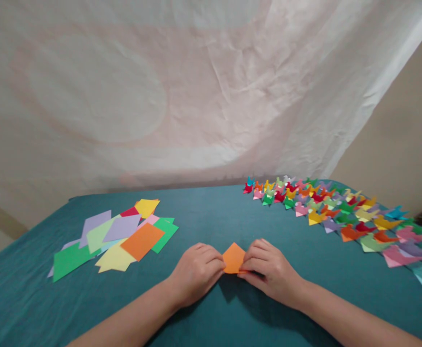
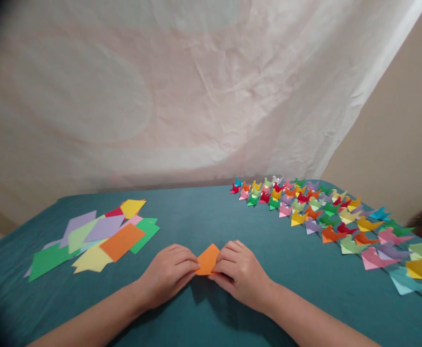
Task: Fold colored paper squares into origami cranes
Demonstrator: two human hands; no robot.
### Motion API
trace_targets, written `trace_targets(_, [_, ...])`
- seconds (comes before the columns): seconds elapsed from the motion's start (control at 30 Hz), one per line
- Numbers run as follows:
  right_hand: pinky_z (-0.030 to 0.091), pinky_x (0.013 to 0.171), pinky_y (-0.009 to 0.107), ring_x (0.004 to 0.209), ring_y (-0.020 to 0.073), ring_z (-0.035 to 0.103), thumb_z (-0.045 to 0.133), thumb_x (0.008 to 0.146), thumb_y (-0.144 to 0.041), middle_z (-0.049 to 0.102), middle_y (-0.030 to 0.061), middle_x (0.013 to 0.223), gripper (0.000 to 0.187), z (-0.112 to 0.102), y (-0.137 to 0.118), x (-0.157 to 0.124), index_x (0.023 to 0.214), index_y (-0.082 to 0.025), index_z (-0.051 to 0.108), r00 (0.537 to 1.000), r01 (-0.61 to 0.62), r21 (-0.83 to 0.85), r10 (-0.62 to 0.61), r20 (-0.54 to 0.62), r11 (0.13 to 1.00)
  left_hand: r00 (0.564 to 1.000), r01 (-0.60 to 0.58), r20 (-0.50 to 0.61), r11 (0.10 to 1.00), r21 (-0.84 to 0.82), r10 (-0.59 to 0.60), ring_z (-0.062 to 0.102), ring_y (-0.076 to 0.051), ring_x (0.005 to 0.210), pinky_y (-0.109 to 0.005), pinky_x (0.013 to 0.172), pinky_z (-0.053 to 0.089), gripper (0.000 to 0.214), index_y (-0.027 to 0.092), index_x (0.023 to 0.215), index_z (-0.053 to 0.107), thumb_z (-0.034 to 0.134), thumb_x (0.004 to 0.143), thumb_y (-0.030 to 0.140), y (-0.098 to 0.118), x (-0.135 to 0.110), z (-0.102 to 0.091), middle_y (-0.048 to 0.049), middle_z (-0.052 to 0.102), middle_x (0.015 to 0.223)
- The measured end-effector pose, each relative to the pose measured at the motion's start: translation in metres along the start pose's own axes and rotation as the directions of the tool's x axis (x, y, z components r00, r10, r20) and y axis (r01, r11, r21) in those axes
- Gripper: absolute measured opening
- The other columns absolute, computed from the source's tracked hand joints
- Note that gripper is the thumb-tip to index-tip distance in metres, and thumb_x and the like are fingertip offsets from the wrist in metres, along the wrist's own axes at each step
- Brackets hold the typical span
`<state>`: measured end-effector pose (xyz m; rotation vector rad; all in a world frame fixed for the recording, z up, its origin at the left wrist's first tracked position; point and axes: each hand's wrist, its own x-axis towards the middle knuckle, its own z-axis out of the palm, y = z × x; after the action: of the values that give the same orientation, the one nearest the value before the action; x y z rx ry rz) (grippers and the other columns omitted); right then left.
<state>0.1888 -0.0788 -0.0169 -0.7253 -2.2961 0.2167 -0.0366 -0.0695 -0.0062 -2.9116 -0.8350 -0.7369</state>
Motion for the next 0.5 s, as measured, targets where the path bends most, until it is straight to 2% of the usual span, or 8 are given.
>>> trace_targets(0.13, [0.039, 0.069, 0.030, 0.072, 0.0151, 0.051, 0.055, 0.086, -0.021, 0.063, 0.0024, 0.074, 0.011, -0.004, 0.003, 0.002, 0.077, -0.018, 0.061, 0.995, -0.099, 0.127, 0.099, 0.008, 0.987, 0.998, 0.034, 0.054, 0.999, -0.029, -0.032, 0.057, -0.015, 0.080, -0.030, 0.075, 0.042, 0.019, 0.017, 0.085, 0.061, 0.045, 0.091, 0.024, 0.000, 0.000, -0.002, -0.0036, 0.065, 0.085])
trace_targets(0.27, [0.040, 0.069, 0.030, 0.072, 0.0151, 0.051, 0.050, 0.088, -0.021, 0.059, 0.0028, 0.072, 0.017, -0.007, 0.010, 0.002, 0.073, -0.018, 0.058, 0.968, -0.248, 0.199, 0.253, 0.005, 0.948, 0.994, 0.080, 0.084, 0.995, -0.056, -0.075, 0.055, -0.016, 0.085, -0.032, 0.079, 0.041, 0.020, 0.017, 0.083, 0.060, 0.045, 0.092, 0.027, -0.001, 0.000, -0.001, -0.0037, 0.064, 0.090])
trace_targets(0.4, [0.040, 0.069, 0.030, 0.073, 0.0156, 0.051, 0.051, 0.087, -0.021, 0.057, 0.0023, 0.072, 0.018, -0.004, 0.017, 0.001, 0.070, -0.018, 0.056, 0.928, -0.369, 0.205, 0.371, 0.032, 0.906, 0.985, 0.134, 0.120, 0.988, -0.077, -0.124, 0.055, -0.018, 0.087, -0.033, 0.080, 0.042, 0.022, 0.017, 0.085, 0.061, 0.046, 0.091, 0.032, -0.003, 0.000, 0.000, -0.0037, 0.064, 0.092])
trace_targets(0.5, [0.040, 0.073, 0.031, 0.078, 0.0161, 0.052, 0.053, 0.085, -0.020, 0.058, 0.0026, 0.077, 0.017, -0.002, 0.020, 0.001, 0.068, -0.018, 0.055, 0.911, -0.412, 0.193, 0.410, 0.054, 0.890, 0.972, 0.186, 0.159, 0.979, -0.084, -0.172, 0.056, -0.020, 0.090, -0.035, 0.081, 0.043, 0.023, 0.017, 0.094, 0.060, 0.048, 0.090, 0.036, 0.000, 0.001, -0.003, -0.0052, 0.063, 0.097])
